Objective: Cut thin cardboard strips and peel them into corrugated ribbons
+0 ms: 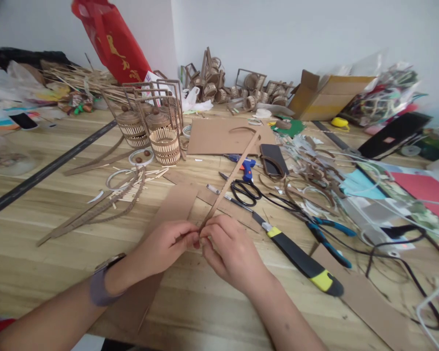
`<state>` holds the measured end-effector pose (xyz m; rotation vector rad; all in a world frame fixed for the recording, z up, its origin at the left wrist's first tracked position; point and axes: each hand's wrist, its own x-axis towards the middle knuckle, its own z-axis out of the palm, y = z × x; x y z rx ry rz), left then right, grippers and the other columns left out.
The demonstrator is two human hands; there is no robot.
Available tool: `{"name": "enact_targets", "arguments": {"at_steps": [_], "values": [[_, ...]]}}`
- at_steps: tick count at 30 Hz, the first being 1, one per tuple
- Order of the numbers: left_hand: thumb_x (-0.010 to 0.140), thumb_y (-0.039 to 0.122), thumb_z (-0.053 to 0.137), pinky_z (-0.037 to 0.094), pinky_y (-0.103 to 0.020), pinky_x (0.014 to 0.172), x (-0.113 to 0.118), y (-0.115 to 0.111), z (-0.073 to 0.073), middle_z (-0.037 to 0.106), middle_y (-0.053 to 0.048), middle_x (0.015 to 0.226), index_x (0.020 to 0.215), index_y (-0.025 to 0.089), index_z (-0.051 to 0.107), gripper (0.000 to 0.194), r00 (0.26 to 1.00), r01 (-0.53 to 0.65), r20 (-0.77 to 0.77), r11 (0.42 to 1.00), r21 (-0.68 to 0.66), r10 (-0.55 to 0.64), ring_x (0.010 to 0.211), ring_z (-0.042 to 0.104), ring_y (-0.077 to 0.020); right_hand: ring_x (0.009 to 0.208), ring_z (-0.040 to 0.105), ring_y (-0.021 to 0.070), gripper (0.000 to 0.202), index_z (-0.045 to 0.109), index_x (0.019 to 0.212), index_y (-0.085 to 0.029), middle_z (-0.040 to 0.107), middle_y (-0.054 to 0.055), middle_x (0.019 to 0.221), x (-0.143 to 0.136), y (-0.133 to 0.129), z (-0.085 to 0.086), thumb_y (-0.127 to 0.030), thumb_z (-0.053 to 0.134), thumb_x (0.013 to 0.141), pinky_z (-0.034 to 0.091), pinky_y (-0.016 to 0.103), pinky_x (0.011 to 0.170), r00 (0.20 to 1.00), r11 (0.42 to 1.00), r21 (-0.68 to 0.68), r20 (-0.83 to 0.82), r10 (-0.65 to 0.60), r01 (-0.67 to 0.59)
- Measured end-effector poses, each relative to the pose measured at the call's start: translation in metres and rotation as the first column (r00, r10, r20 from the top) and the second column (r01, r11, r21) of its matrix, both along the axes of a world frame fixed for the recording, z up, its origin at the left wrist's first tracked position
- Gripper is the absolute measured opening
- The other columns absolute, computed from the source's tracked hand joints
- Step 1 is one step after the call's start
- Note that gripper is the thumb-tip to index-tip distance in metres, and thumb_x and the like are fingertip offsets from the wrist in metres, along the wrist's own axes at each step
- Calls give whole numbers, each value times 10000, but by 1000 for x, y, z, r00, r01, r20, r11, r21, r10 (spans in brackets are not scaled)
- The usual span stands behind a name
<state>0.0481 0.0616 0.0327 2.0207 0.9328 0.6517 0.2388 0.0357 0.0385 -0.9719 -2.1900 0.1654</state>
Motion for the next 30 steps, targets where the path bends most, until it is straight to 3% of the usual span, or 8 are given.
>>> {"name": "enact_targets", "arguments": {"at_steps": [5,13,19,24,27,30], "values": [[974,264,450,382,-226,569,3,-3,-4,590,12,668,715,171,567,299,995,-88,52,996,-34,90,625,529,-126,877,655,208,89,631,987,-223,700,71,945,-5,1,-8,-212,624,900,533,370,748,996,987,131,-39,-85,89],[962,187,432,409,-244,645,5,-8,-6,559,-12,719,716,186,499,255,991,-103,104,982,161,87,695,527,-146,912,695,211,101,651,930,-247,747,31,902,-9,-1,-9,-159,622,891,551,382,796,977,989,68,-176,-119,133],[963,137,449,432,-261,725,2,-5,-4,599,-38,782,771,181,518,209,993,-26,118,955,296,-9,781,543,-165,909,713,201,96,654,902,-251,750,17,860,-8,-3,-6,-165,611,895,560,366,817,953,988,-65,-260,-153,140],[983,181,454,431,-272,744,0,-3,-3,596,-38,776,767,181,524,227,991,7,122,943,332,-50,801,541,-170,907,719,179,88,673,864,-246,758,23,883,-6,-2,-7,-187,617,898,582,321,802,880,970,-236,-445,-167,65],[969,194,464,427,-269,741,0,-4,-2,589,-34,766,745,175,532,235,990,-12,138,954,300,-31,794,539,-164,905,723,189,80,685,852,-240,760,33,884,-6,-1,-10,-207,626,897,590,329,804,848,954,-299,-503,-167,11],[932,248,500,418,-242,657,2,-5,0,580,-19,754,756,171,558,201,987,-76,147,991,110,59,753,543,-153,883,718,184,67,700,840,-243,756,31,882,-7,0,-14,-221,653,882,588,317,792,855,954,-297,-487,-181,33]]}}
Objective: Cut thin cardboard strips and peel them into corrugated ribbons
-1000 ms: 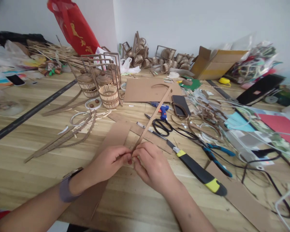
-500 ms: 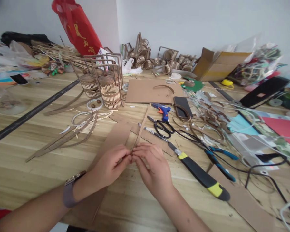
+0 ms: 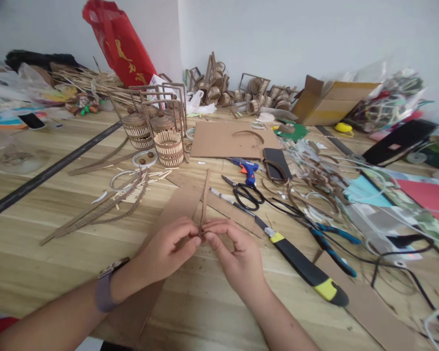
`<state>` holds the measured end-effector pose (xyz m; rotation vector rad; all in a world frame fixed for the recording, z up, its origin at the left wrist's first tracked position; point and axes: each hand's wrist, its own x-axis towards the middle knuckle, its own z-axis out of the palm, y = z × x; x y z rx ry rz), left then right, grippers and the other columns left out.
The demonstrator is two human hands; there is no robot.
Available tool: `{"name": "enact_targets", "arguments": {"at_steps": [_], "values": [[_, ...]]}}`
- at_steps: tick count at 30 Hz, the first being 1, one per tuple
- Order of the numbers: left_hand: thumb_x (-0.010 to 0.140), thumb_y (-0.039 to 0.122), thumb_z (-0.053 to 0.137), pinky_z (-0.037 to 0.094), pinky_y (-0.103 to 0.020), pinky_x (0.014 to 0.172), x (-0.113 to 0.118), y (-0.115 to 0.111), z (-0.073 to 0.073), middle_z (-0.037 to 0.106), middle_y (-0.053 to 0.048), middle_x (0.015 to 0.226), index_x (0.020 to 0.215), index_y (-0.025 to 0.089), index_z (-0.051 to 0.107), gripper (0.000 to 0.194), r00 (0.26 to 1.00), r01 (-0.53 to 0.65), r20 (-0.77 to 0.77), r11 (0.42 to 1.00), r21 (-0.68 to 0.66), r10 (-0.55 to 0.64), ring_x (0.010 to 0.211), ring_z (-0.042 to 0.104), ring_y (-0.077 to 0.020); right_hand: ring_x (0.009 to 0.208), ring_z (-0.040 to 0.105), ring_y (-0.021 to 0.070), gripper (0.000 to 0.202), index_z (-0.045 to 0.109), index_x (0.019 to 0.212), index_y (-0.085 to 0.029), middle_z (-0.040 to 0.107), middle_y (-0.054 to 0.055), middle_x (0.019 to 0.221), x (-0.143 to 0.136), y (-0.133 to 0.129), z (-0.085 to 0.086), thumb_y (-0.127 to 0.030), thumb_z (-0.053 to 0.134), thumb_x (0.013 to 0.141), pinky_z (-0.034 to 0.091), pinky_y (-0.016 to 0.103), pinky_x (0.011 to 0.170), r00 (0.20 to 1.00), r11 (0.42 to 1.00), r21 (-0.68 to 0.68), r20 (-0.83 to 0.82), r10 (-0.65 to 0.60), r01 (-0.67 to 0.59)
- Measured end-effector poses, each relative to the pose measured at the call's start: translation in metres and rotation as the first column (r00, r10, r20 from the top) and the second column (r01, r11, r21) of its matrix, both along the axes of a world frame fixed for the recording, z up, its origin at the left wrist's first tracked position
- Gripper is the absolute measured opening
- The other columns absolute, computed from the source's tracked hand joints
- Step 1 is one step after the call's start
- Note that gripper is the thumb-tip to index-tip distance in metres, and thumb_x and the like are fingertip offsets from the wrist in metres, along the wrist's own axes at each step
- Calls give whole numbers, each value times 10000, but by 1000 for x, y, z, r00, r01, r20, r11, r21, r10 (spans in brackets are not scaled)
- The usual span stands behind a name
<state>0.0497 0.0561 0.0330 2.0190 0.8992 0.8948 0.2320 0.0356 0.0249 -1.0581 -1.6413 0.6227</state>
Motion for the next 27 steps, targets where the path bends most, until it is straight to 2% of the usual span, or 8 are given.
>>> {"name": "enact_targets", "arguments": {"at_steps": [2,4,8,12,18,24,27], "values": [[906,289,522,391,-221,581,1,-1,1,587,-11,761,787,169,587,180,999,-44,-2,986,-160,45,715,539,-143,882,712,181,66,708,846,-250,753,29,890,-1,1,-2,-221,658,878,583,310,787,999,1000,19,47,-23,22],[881,291,523,368,-213,551,3,0,2,587,2,740,778,171,596,174,997,-75,-4,962,-264,76,681,527,-133,887,709,186,75,713,858,-253,750,32,897,-2,1,-4,-221,651,883,580,315,782,995,999,40,101,-24,20],[826,284,526,339,-224,546,5,1,1,545,26,640,686,173,553,181,991,-129,-22,932,-338,129,611,485,-119,872,706,192,87,699,860,-252,744,36,881,-5,1,-5,-210,629,892,583,322,757,983,996,87,184,-9,-8],[794,300,530,313,-237,537,6,0,0,538,30,628,687,175,544,165,982,-187,-70,916,-354,173,589,458,-119,864,696,181,92,682,869,-245,733,36,877,-9,0,-8,-185,618,895,579,310,746,975,993,121,221,-24,-3],[736,218,491,285,-241,532,6,2,-2,420,55,562,608,195,458,135,985,-161,1,928,-337,172,555,385,-111,830,689,160,102,673,861,-235,718,33,860,-15,-3,-9,-171,604,899,569,267,715,980,994,110,198,-32,11],[708,194,483,287,-248,555,7,0,-5,413,42,601,589,200,411,139,979,-184,36,949,-257,199,594,398,-122,828,690,161,107,676,837,-241,721,31,860,-18,-6,-8,-186,606,895,563,267,723,989,998,62,146,-33,24],[722,185,480,303,-250,579,7,0,-4,423,39,617,602,200,414,137,981,-166,59,959,-230,184,614,408,-126,827,690,169,92,681,826,-245,720,31,849,-16,-6,-9,-222,622,892,561,279,730,998,1000,-2,65,-22,22]]}}
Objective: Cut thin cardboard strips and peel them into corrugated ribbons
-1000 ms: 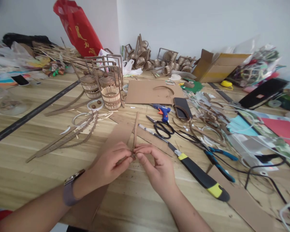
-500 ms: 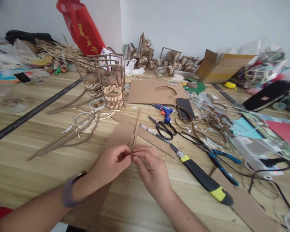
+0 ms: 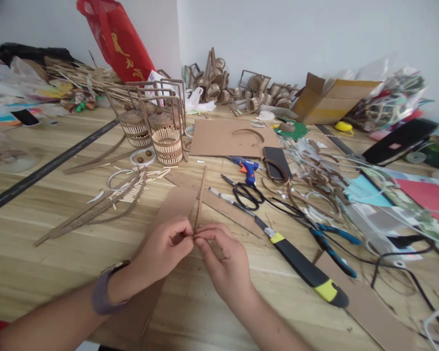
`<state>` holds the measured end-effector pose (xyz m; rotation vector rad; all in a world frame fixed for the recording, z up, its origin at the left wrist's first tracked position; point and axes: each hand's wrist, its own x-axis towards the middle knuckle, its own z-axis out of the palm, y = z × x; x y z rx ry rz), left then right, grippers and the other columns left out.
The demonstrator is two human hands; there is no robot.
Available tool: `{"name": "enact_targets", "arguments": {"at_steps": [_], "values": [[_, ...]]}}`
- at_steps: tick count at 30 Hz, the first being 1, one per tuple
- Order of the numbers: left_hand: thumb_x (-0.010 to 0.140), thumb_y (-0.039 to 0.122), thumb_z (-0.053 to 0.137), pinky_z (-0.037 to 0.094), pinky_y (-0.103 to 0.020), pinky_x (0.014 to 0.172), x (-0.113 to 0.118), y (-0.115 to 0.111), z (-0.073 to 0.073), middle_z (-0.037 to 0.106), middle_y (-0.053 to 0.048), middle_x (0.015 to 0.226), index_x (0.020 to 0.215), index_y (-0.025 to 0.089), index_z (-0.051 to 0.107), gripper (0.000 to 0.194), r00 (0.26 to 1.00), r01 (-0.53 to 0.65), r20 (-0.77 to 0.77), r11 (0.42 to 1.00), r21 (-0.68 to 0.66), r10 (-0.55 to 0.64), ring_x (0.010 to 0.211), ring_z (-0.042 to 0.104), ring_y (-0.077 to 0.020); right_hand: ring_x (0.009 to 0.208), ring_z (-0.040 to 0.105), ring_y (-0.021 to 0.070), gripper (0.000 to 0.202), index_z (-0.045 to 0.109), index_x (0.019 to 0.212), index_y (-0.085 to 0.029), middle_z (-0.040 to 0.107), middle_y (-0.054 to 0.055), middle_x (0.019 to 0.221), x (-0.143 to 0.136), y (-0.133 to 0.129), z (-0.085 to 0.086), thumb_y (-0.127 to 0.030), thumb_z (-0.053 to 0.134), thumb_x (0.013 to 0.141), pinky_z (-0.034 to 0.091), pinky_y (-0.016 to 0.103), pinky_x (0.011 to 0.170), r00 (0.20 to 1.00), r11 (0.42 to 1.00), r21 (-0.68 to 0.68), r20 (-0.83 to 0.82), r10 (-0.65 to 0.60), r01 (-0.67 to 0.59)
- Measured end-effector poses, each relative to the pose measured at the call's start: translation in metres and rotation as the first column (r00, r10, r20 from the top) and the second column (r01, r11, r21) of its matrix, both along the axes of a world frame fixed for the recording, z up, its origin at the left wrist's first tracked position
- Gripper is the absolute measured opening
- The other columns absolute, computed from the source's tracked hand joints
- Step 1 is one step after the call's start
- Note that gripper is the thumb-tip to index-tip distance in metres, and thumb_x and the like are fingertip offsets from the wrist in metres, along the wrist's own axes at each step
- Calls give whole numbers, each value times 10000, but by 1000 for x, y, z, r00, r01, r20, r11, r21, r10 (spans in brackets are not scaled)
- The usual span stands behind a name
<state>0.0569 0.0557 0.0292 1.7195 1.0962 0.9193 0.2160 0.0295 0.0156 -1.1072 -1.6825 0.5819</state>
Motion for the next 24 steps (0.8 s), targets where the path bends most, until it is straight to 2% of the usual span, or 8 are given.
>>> {"name": "enact_targets", "arguments": {"at_steps": [6,11,16,20,24], "values": [[752,158,466,316,-250,604,-3,2,4,431,38,631,619,200,406,152,999,40,16,998,47,-41,628,404,-125,830,693,169,108,703,803,-252,735,23,836,3,1,0,-317,661,878,562,278,760,971,983,-185,-237,-23,-21],[773,182,480,327,-248,610,-4,2,4,464,28,653,640,200,433,143,998,64,-24,995,70,-63,654,430,-134,818,700,172,136,710,765,-258,744,17,821,5,4,4,-357,687,854,569,287,758,944,969,-234,-329,-5,-77],[793,259,530,347,-248,606,-3,1,4,546,8,713,706,192,541,110,997,15,-77,1000,-26,-17,686,488,-147,835,709,191,135,717,784,-253,757,33,850,6,3,2,-349,669,867,574,321,769,978,983,-183,-204,-50,12],[785,275,543,348,-245,590,-1,1,4,557,15,669,705,185,567,122,997,-16,-81,991,-135,5,634,482,-137,846,715,192,85,707,816,-252,763,36,872,4,1,0,-261,649,877,577,324,763,998,998,-48,-34,-50,49],[785,242,515,319,-235,554,0,2,3,524,30,620,664,179,546,140,997,-12,-78,987,-161,0,590,441,-120,834,715,187,91,689,852,-255,762,29,879,1,-1,1,-199,626,886,581,323,736,995,996,79,86,-50,43]]}}
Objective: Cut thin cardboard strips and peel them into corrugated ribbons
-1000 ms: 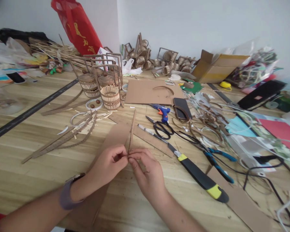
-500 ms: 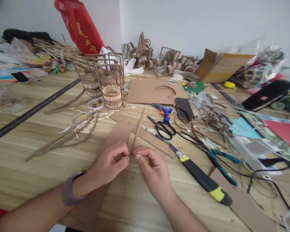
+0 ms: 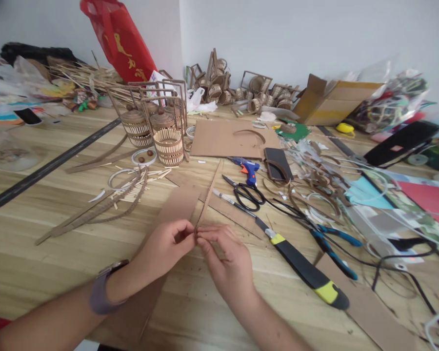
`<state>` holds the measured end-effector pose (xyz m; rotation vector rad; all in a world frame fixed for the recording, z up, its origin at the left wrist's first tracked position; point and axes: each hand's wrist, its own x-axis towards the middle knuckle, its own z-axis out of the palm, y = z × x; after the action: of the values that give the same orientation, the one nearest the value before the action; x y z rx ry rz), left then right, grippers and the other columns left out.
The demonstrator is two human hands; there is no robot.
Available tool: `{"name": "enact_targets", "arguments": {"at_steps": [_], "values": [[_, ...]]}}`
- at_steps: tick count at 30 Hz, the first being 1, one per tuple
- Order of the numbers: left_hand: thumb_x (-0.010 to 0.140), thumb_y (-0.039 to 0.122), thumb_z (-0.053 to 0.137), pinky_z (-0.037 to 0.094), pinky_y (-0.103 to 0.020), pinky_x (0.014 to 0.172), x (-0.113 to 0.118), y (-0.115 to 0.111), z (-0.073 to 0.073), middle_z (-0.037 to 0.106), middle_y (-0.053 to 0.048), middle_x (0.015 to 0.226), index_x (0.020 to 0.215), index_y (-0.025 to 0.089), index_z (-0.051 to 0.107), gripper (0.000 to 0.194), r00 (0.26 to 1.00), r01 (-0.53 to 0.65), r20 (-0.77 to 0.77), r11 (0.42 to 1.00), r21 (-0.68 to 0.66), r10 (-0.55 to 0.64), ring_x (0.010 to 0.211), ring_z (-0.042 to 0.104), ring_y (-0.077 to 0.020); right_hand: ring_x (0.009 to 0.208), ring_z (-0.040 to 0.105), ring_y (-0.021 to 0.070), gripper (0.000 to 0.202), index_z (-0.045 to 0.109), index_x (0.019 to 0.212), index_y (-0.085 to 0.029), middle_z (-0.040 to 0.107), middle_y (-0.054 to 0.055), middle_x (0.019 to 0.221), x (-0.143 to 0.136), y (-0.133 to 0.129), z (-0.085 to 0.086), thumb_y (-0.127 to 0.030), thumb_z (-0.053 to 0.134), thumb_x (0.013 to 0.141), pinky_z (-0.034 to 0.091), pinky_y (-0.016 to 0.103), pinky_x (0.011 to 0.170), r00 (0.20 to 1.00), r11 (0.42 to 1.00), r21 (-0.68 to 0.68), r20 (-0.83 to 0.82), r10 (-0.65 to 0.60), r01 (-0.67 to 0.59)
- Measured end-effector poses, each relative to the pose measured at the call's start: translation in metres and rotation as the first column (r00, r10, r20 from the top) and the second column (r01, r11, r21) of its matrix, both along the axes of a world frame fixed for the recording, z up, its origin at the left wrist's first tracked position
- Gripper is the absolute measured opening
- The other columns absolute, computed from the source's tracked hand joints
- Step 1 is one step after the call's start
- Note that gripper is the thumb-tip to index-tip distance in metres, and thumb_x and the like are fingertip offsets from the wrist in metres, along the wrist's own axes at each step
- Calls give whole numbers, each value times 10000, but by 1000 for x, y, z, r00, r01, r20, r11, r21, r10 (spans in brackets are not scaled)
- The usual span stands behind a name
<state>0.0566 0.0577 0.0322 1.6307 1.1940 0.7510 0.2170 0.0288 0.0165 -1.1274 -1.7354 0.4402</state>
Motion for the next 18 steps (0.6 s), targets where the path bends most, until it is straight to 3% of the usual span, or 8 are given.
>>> {"name": "enact_targets", "arguments": {"at_steps": [5,13,18], "values": [[754,206,504,305,-228,541,0,0,-3,457,47,580,612,185,482,145,999,-10,50,1000,-3,10,577,415,-111,830,719,193,89,677,860,-254,765,31,881,0,-1,2,-204,612,896,581,337,745,998,999,39,69,-3,0],[815,210,533,342,-221,583,-4,1,0,504,36,657,670,179,529,148,996,80,18,993,81,-82,637,465,-117,796,716,166,150,662,855,-239,749,22,841,7,-1,2,-345,588,931,578,276,708,983,979,-201,-185,-9,-29],[895,320,534,362,-224,577,-3,0,-1,595,9,725,773,167,602,207,990,138,17,990,32,-139,666,529,-131,799,704,179,118,635,845,-239,732,37,824,6,0,7,-275,565,933,564,303,696,999,999,-43,-40,3,-5]]}}
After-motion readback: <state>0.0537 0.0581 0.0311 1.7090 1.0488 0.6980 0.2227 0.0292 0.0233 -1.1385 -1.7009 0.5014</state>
